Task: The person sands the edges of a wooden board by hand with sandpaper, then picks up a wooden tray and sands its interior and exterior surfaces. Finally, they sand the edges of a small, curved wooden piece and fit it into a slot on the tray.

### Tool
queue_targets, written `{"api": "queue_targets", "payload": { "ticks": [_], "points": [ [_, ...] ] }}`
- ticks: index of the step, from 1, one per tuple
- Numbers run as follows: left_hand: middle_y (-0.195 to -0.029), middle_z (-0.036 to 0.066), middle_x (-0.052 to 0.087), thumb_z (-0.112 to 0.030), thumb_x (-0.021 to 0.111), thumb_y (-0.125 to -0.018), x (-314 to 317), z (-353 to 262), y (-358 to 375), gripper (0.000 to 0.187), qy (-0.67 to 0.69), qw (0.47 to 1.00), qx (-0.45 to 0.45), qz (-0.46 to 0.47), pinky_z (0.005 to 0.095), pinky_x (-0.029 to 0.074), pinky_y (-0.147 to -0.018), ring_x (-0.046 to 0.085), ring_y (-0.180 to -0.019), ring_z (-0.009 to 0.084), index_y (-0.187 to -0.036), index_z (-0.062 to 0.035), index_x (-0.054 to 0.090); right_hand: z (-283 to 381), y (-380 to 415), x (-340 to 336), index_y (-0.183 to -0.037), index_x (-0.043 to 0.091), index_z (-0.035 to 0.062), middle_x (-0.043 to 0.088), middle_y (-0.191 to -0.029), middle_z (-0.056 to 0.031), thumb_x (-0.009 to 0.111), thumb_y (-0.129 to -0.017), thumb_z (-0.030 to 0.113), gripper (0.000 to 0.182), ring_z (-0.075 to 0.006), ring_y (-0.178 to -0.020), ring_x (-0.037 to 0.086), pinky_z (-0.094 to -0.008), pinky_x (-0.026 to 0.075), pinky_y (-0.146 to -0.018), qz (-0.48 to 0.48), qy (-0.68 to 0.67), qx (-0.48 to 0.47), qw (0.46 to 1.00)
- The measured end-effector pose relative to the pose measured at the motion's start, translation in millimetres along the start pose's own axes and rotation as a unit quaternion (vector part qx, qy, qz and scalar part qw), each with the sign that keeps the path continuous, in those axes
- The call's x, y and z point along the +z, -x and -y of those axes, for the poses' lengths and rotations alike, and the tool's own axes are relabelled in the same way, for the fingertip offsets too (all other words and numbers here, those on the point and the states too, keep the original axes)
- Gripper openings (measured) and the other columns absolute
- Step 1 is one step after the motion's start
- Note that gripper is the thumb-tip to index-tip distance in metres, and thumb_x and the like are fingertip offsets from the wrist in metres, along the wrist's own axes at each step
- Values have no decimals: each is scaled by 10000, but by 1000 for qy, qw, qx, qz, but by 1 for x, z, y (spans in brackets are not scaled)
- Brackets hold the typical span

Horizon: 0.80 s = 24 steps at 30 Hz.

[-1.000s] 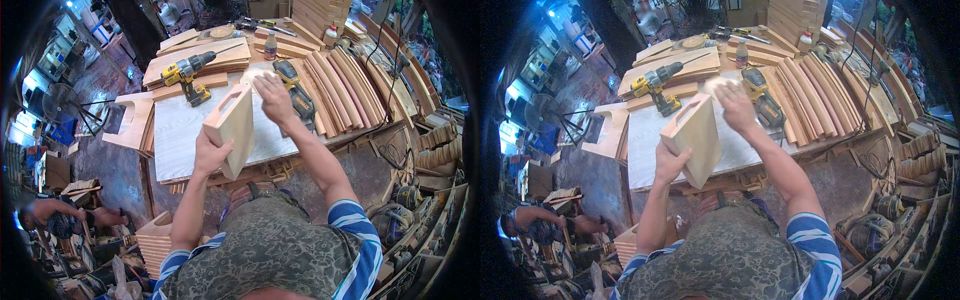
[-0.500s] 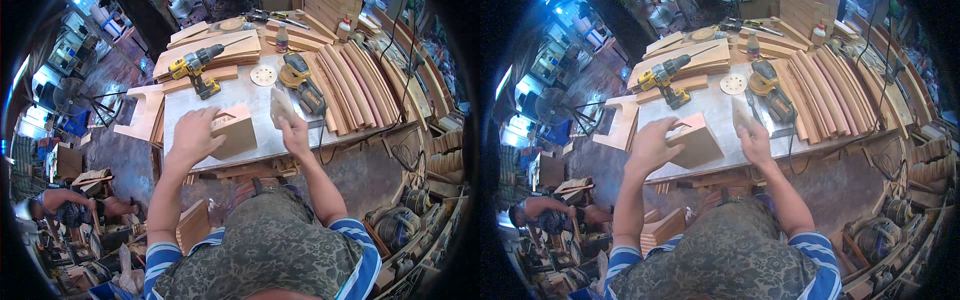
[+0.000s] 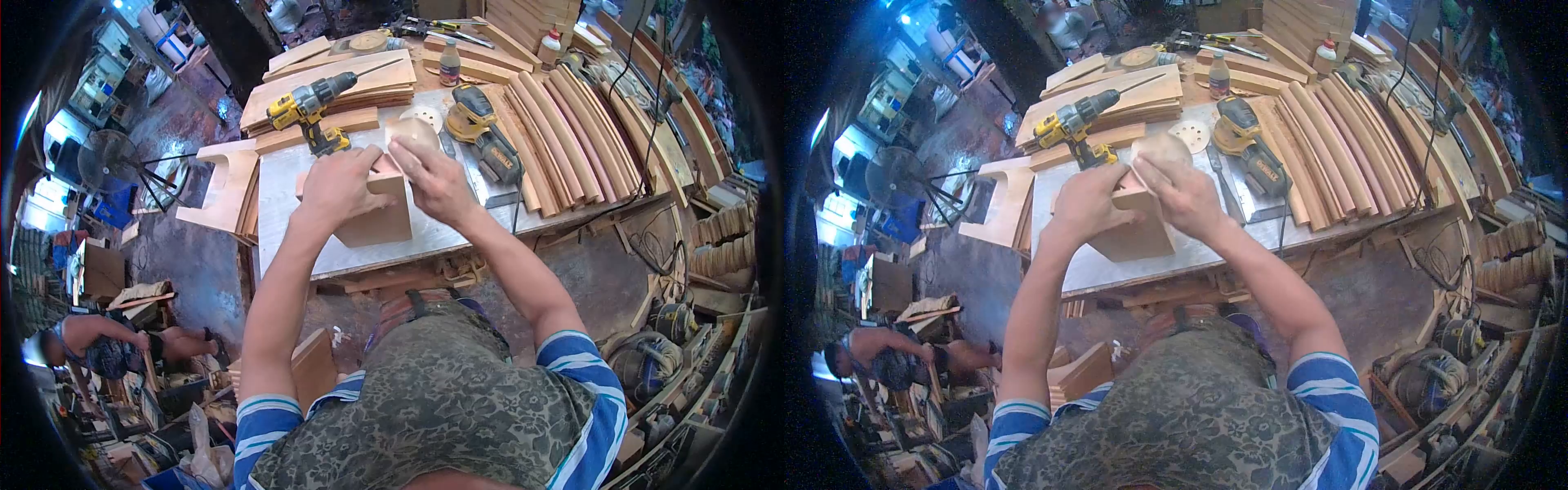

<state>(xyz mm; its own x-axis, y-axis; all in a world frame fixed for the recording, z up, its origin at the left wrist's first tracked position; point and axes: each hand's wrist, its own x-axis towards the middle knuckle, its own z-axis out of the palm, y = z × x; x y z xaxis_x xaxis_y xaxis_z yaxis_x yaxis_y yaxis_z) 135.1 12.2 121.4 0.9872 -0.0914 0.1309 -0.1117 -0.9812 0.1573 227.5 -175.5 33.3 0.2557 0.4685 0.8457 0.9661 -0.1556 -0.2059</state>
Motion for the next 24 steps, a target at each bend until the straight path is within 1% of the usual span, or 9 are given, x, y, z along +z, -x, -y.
{"api": "queue_targets", "payload": {
  "ticks": [2, 4, 7, 8, 11, 16, 19, 20, 24],
  "points": [
    [-973, 121, 750, -510, 885, -713, 3, 2, -4, 617, -29, 1000, -8, -1, 482, 573, -833, 732, -943, 341, -1144, -114, 689, 1, -3, 4, -1434, 605, 74, 658, -1378, -164, 645, -800, -66, 651, -364, -1096, 714, -434, 619, -862, 1, -6, 10, 1000],
    [-1064, 144, 747, -482, 892, -699, -7, 3, -11, 607, 24, 998, -40, 49, 473, 552, -901, 704, -1030, 371, -1112, -83, 692, 6, -5, 3, -1444, 595, 59, 658, -1391, -171, 626, -810, -77, 649, -363, -1109, 710, -438, 607, -877, 3, -10, 30, 999],
    [-1072, 157, 757, -500, 894, -677, -13, -1, -15, 643, 22, 996, -52, 63, 477, 559, -893, 716, -1023, 372, -1132, -88, 703, 2, -6, 7, -1414, 623, 70, 691, -1334, -149, 675, -832, -25, 592, -340, -1090, 720, -399, 607, -829, -10, 24, 24, 999],
    [-1072, 157, 757, -500, 894, -677, -13, 1, -15, 643, 20, 996, -53, 66, 477, 559, -893, 716, -1023, 372, -1132, -88, 703, -4, -13, 13, -1407, 630, 68, 693, -1334, -146, 677, -834, -25, 582, -334, -1056, 723, -391, 600, -838, -34, 31, 9, 999],
    [-1056, 166, 762, -505, 900, -662, -12, 4, -24, 662, 17, 996, -46, 78, 487, 566, -871, 723, -998, 383, -1141, -90, 707, -13, -18, 20, -1397, 641, 73, 695, -1332, -141, 683, -832, -19, 573, -324, -1021, 726, -394, 597, -863, -36, 10, 14, 999],
    [-1079, 160, 761, -515, 903, -669, -13, 3, -22, 669, 24, 995, -64, 78, 486, 564, -888, 720, -1017, 376, -1146, -90, 704, 4, 2, 13, -1399, 643, 89, 690, -1352, -149, 667, -846, -16, 564, -347, -1093, 709, -419, 590, -901, -15, -19, 52, 998],
    [-1080, 157, 759, -527, 907, -670, -16, -4, -15, 692, 14, 994, -73, 77, 482, 563, -892, 719, -1022, 373, -1170, -94, 704, -18, -13, 21, -1361, 663, 98, 698, -1355, -112, 688, -856, 19, 512, -368, -995, 709, -432, 592, -887, -2, -21, 54, 998],
    [-1080, 157, 759, -527, 907, -670, -15, -3, -13, 692, 9, 994, -73, 80, 482, 563, -892, 719, -1022, 373, -1170, -94, 704, -18, -13, 24, -1347, 667, 97, 702, -1353, -106, 699, -855, 33, 497, -363, -956, 705, -421, 592, -876, -39, -9, 19, 999],
    [-1049, 151, 765, -558, 900, -671, -5, 4, -14, 682, 18, 998, -38, 51, 477, 574, -872, 731, -996, 361, -1153, -115, 708, 2, -5, 9, -1354, 672, 108, 708, -1346, -100, 673, -835, -5, 531, -329, -940, 708, -392, 607, -804, -31, 12, 18, 999]
  ]
}}
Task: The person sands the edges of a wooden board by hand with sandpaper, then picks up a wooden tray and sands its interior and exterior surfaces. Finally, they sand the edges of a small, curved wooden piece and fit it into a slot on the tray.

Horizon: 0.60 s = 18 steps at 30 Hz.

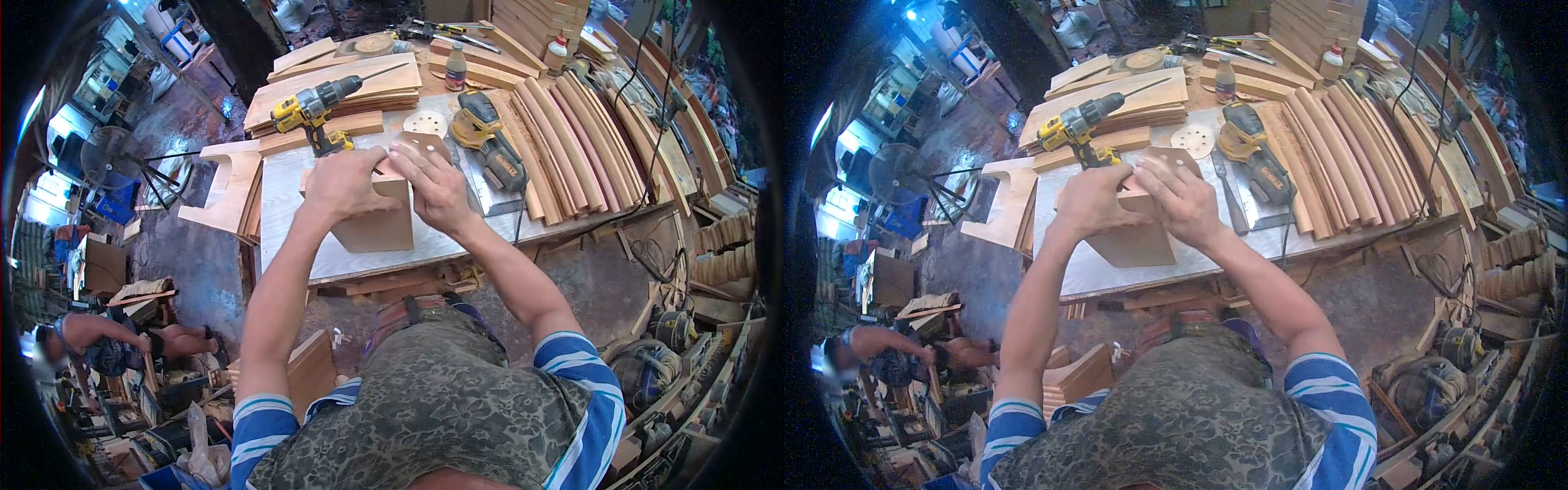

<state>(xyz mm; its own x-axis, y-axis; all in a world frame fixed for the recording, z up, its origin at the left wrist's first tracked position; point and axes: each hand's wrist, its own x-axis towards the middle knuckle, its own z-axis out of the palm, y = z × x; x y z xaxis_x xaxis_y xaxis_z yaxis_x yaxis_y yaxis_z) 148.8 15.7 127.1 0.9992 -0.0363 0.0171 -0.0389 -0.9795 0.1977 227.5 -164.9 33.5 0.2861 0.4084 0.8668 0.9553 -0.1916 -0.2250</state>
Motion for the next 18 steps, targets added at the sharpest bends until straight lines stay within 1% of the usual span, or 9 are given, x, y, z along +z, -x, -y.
{"api": "queue_targets", "payload": {
  "ticks": [2, 3, 5, 7, 8, 9, 13, 15, 18],
  "points": [
    [-1032, 145, 773, -583, 889, -675, 1, -4, 2, 660, -4, 1000, 20, -14, 479, 583, -858, 741, -975, 353, -1125, -133, 714, -17, -2, 12, -1351, 676, 113, 712, -1345, -94, 673, -829, -3, 534, -326, -949, 713, -394, 610, -784, -11, -12, -3, 1000],
    [-1026, 146, 772, -582, 890, -673, -4, -7, 5, 663, -12, 1000, 2, -2, 478, 583, -861, 740, -975, 353, -1119, -124, 712, -21, -7, 15, -1348, 679, 118, 715, -1343, -87, 674, -824, -1, 537, -324, -958, 719, -396, 613, -764, -25, -25, -9, 999],
    [-1021, 148, 771, -581, 892, -672, -5, -7, 7, 667, -18, 1000, -20, 8, 477, 582, -863, 740, -974, 353, -1113, -115, 710, -11, 1, 14, -1350, 678, 117, 715, -1346, -87, 675, -822, 6, 540, -325, -1017, 730, -418, 613, -774, -13, -33, 13, 999],
    [-1018, 146, 770, -585, 891, -675, -2, -5, 5, 668, -12, 1000, -26, -9, 480, 581, -865, 739, -974, 354, -1104, -107, 708, 7, 6, 3, -1355, 675, 112, 714, -1347, -92, 675, -828, 7, 538, -327, -1025, 729, -426, 611, -775, -34, -26, -21, 999],
    [-1018, 146, 770, -585, 891, -675, -2, -3, 3, 668, -9, 1000, -26, -13, 480, 581, -865, 739, -974, 354, -1104, -107, 708, 10, 7, 3, -1347, 681, 109, 716, -1340, -94, 687, -832, 23, 522, -331, -965, 724, -427, 611, -790, -48, -44, -13, 998],
    [-1014, 148, 770, -587, 891, -676, -1, -2, 2, 667, -7, 1000, -18, -12, 481, 581, -864, 739, -972, 357, -1102, -107, 708, 6, 5, 3, -1347, 681, 109, 716, -1340, -94, 687, -832, 23, 522, -331, -965, 724, -427, 611, -790, -45, -42, -13, 998],
    [-1003, 150, 770, -596, 891, -673, -5, -8, 7, 674, -20, 1000, -9, -1, 482, 582, -860, 739, -966, 365, -1103, -110, 709, -8, -1, 2, -1353, 683, 103, 712, -1342, -102, 713, -833, 58, 523, -324, -919, 719, -417, 610, -821, 16, 6, 20, 1000],
    [-1017, 148, 772, -596, 892, -669, -5, -5, 2, 686, -24, 1000, -9, 7, 481, 583, -863, 740, -971, 363, -1118, -111, 710, -2, 0, -4, -1379, 666, 110, 714, -1336, -95, 714, -836, 66, 546, -319, -886, 709, -413, 604, -798, 3, -2, -32, 999],
    [-1051, 148, 774, -597, 893, -664, -9, -2, -8, 710, -28, 999, -14, 20, 483, 583, -874, 740, -989, 361, -1150, -111, 710, -5, 2, -3, -1384, 660, 111, 706, -1350, -94, 685, -835, 37, 554, -317, -884, 694, -405, 593, -798, 2, 19, -27, 999]
  ]
}}
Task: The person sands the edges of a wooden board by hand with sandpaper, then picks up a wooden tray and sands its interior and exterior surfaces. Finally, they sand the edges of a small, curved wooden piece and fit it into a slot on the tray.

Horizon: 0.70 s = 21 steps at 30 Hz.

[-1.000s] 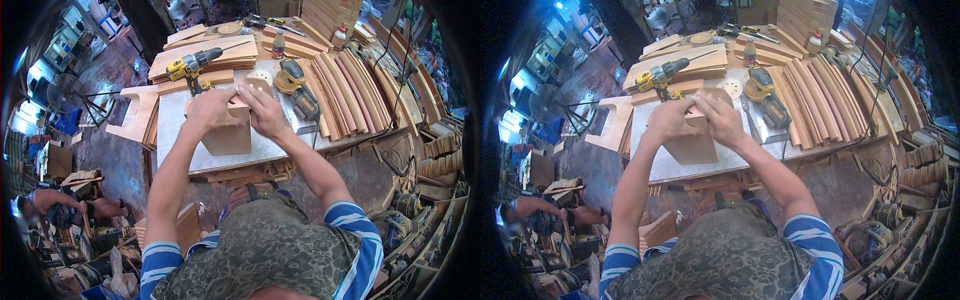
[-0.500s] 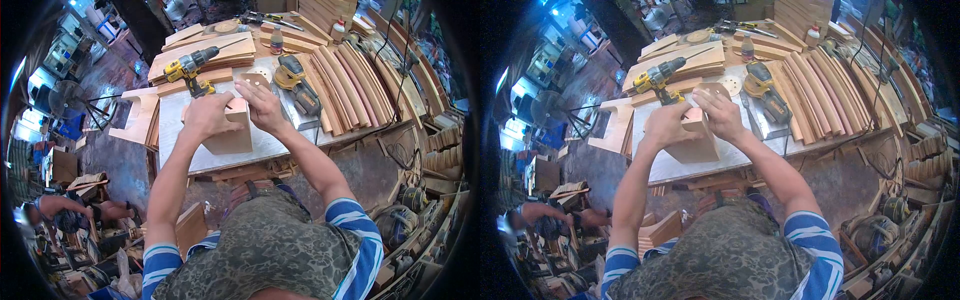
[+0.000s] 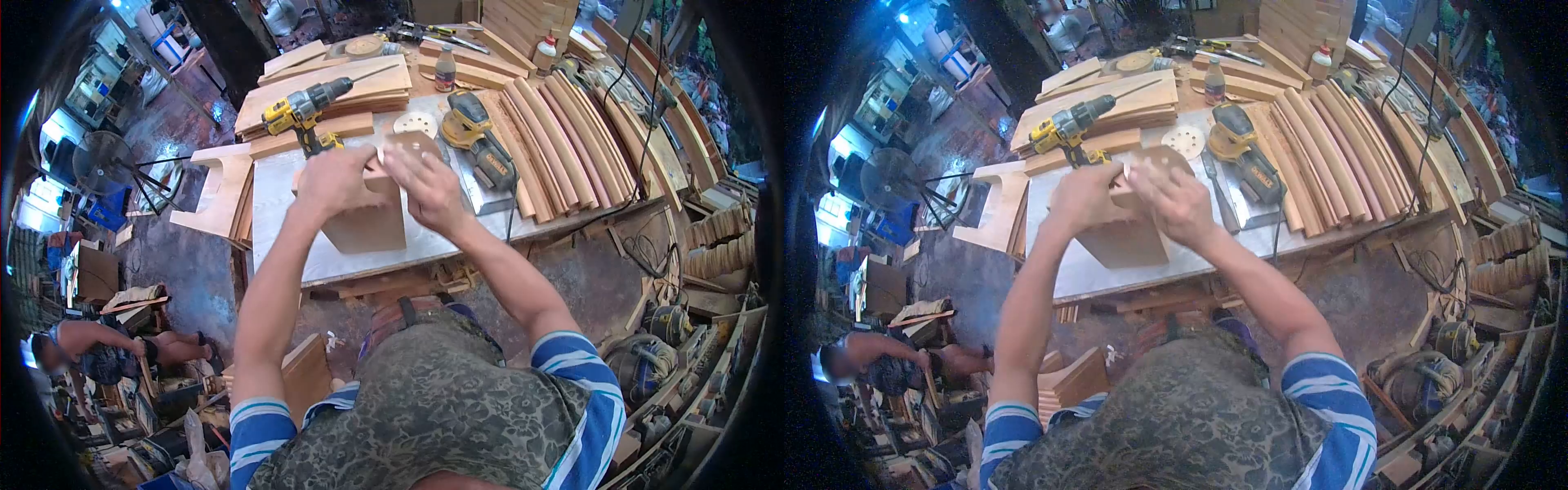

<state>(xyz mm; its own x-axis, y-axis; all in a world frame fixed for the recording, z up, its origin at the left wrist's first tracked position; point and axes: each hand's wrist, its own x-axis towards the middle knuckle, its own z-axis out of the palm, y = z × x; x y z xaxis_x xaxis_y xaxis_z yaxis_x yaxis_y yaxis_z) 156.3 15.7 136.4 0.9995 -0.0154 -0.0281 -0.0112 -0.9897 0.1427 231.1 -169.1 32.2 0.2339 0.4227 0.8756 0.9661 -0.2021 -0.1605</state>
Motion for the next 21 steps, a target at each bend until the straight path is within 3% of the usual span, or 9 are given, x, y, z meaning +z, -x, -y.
{"api": "queue_targets", "payload": {
  "ticks": [5, 9, 14, 16, 21],
  "points": [
    [-1108, 162, 769, -595, 891, -665, -2, 0, -2, 744, 4, 1000, -12, 9, 489, 578, -905, 733, -1040, 361, -1195, -109, 700, -24, -1, 10, -1374, 665, 98, 697, -1360, -109, 624, -808, -37, 583, -325, -872, 673, -400, 572, -757, -36, 49, 51, 997],
    [-1109, 165, 768, -587, 909, -622, -2, 4, -13, 775, 23, 999, -21, 7, 498, 566, -909, 723, -1046, 387, -1210, -128, 703, 2, 2, -1, -1376, 673, 113, 673, -1402, -125, 636, -808, -31, 587, -288, -820, 665, -398, 568, -725, -42, 48, 28, 998],
    [-1127, 169, 768, -584, 904, -623, -5, 6, -15, 795, 24, 999, -18, 14, 496, 566, -922, 721, -1059, 396, -1243, -131, 698, -7, 8, 16, -1402, 670, 161, 648, -1418, -155, 654, -808, -29, 624, -265, -890, 711, -378, 584, -748, -51, 56, -7, 997],
    [-1125, 177, 768, -576, 901, -633, -4, 6, -16, 774, 28, 999, -18, 21, 497, 567, -922, 723, -1056, 396, -1231, -126, 702, -12, 21, 13, -1407, 665, 154, 639, -1403, -197, 664, -819, -28, 616, -286, -950, 729, -385, 599, -800, -32, 83, 9, 996],
    [-1102, 172, 771, -608, 891, -645, 2, 13, -24, 780, 12, 1000, -6, 28, 488, 572, -916, 728, -1055, 380, -1228, -127, 700, 0, 17, 9, -1386, 676, 146, 652, -1356, -192, 654, -840, -29, 574, -323, -1033, 734, -408, 606, -852, -79, 53, 48, 994]
  ]
}}
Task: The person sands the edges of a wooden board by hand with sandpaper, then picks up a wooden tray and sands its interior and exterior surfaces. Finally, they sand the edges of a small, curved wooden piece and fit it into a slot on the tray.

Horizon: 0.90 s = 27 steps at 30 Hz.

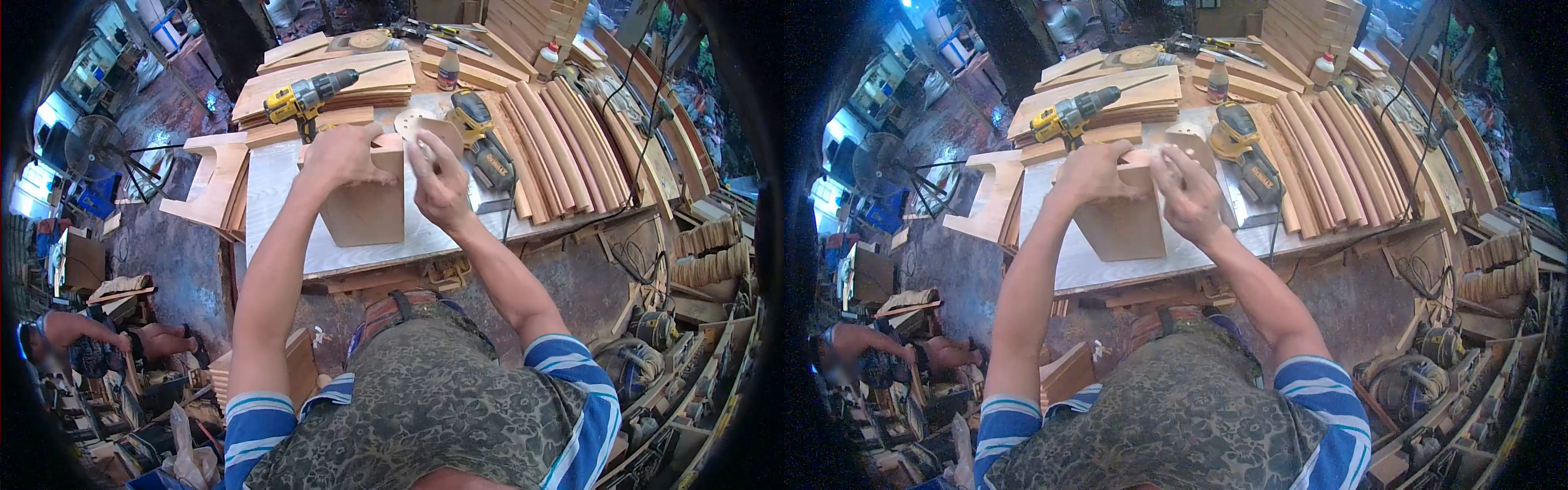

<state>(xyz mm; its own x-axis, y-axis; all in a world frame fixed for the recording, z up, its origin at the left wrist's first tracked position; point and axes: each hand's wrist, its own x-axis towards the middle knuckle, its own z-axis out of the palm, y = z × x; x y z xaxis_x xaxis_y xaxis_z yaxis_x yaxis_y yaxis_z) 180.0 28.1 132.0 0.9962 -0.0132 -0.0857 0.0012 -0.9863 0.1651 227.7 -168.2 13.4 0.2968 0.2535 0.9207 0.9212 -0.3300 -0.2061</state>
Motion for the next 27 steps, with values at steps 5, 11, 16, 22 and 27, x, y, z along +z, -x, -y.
{"api": "queue_targets", "payload": {
  "ticks": [5, 11, 16, 22, 27],
  "points": [
    [-1109, 182, 770, -601, 909, -622, -5, 0, 0, 779, 14, 1000, -10, -14, 489, 571, -912, 729, -1050, 391, -1195, -111, 712, -18, 11, 8, -1326, 709, 133, 666, -1302, -165, 651, -809, -38, 548, -328, -1056, 720, -415, 604, -824, 57, 10, -22, 998],
    [-1088, 194, 765, -610, 899, -625, 6, 6, -5, 794, 20, 1000, 9, -12, 501, 567, -907, 724, -1042, 399, -1223, -125, 701, -1, -18, -5, -1307, 731, 173, 667, -1268, -159, 673, -789, -33, 560, -342, -1011, 730, -404, 614, -762, 42, -17, -57, 997],
    [-1081, 193, 764, -603, 893, -626, 1, 6, -9, 780, 9, 1000, -3, -10, 503, 570, -906, 724, -1044, 394, -1214, -130, 696, -20, -23, 7, -1315, 729, 202, 667, -1266, -144, 666, -795, -56, 583, -330, -962, 719, -391, 601, -737, 88, -70, 18, 994],
    [-1083, 160, 773, -593, 896, -661, -8, -4, 4, 768, 5, 1000, -10, 7, 483, 578, -911, 735, -1050, 358, -1252, -148, 687, -15, -28, -4, -1304, 724, 200, 671, -1266, -100, 612, -798, -87, 593, -292, -846, 679, -399, 568, -705, 131, -112, 33, 984],
    [-1085, 152, 774, -601, 894, -660, -5, -2, 3, 759, -4, 1000, 11, -11, 483, 581, -906, 737, -1050, 353, -1240, -155, 694, -21, -35, -5, -1286, 721, 208, 690, -1231, -86, 608, -797, -59, 569, -314, -970, 710, -419, 593, -767, 129, -95, -5, 987]
  ]
}}
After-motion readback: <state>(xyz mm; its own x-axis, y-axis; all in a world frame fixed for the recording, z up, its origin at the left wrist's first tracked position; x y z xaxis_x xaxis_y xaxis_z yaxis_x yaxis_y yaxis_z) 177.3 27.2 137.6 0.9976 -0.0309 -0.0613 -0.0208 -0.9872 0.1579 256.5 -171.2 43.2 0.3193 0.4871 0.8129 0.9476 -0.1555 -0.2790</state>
